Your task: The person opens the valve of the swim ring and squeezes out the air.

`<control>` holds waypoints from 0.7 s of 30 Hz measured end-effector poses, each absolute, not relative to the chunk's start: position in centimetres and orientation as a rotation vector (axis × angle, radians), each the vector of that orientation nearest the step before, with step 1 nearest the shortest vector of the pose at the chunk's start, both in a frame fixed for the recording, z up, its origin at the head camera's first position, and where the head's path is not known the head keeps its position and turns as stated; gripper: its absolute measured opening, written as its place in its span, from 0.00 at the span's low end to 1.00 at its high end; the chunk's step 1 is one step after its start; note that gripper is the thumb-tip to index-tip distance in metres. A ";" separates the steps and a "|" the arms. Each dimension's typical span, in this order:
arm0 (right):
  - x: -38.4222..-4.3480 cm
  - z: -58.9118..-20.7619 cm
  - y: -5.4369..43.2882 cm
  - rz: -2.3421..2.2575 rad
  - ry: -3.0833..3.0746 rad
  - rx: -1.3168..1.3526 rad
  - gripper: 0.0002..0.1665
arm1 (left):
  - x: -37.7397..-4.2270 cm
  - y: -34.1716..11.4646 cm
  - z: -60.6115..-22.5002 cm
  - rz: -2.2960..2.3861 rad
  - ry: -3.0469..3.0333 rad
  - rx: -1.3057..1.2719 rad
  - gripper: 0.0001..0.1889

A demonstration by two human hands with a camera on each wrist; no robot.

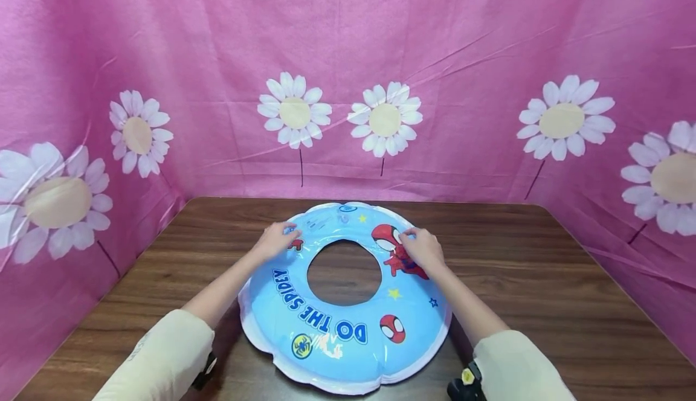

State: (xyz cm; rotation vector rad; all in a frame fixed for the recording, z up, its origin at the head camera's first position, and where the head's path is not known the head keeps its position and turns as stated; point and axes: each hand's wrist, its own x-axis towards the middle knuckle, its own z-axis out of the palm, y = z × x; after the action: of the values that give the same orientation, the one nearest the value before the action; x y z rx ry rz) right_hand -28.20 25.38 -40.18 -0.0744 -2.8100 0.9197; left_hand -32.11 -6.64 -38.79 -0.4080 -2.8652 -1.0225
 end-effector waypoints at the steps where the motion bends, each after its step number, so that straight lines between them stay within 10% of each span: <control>1: -28.5 -39.9 25.2 0.915 -2.793 -0.071 0.23 | -32.5 -6.3 -38.3 -1.008 -2.845 -0.427 0.21; 21: -33.1 -44.2 20.5 0.517 -2.883 0.179 0.38 | -35.3 -2.5 -43.4 -0.488 -3.034 -0.553 0.33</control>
State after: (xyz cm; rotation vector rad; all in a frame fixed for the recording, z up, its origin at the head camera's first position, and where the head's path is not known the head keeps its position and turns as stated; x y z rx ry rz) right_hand -33.14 20.49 -44.19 0.1792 -2.8831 0.5170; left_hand -35.31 -2.46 -43.38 -0.5529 -3.0336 -0.4879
